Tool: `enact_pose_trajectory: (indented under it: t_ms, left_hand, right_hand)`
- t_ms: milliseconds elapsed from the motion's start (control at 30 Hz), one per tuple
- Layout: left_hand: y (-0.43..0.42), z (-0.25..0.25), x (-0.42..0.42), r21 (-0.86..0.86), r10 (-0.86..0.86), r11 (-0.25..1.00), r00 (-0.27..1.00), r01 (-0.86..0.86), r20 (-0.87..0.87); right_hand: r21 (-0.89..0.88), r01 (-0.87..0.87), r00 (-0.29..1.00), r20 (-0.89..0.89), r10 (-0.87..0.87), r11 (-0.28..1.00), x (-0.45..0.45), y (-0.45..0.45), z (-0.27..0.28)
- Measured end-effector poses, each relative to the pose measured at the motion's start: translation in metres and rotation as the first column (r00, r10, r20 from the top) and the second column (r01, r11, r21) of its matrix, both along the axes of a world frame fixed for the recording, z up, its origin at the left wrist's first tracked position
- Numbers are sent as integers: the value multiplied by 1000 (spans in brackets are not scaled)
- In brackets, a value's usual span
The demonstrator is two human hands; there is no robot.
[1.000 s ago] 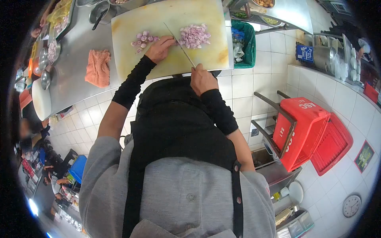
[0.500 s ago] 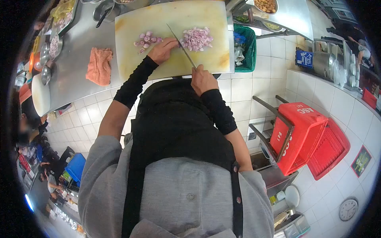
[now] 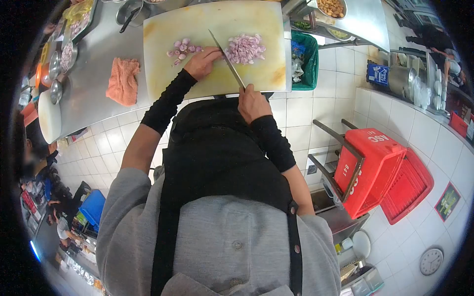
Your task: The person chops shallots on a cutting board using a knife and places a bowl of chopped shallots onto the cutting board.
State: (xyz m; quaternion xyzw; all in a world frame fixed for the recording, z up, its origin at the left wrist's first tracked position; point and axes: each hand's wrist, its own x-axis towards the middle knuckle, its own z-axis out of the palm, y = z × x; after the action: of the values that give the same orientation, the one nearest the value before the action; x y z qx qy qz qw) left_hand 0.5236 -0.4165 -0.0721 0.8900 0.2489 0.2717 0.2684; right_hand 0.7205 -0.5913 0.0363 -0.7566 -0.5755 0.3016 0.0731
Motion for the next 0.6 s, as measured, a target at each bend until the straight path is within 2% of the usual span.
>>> enact_pose_trajectory:
  t_ms: [133,267,433,533,600]
  left_hand:
    - [1,-3,2,68,10,998,1000,-11,14]
    - [0,-1,1,14,24,1000,1000,-24,9]
    - [-3,4,2,-7,27,1000,999,-27,-29]
    - [-7,13,2,24,96,995,993,-94,-65]
    - [-5,29,-1,97,271,958,962,-268,-17]
  right_hand:
    - [8,17,1000,2,-17,1000,-4,8,-19]
    - [56,-11,1000,-19,12,998,1,2,-4]
    - [114,8,1000,-25,-5,993,-4,7,-37]
    - [134,5,999,-52,2,991,3,8,-24]
    - [120,88,988,-134,-71,989,4,3,-1]
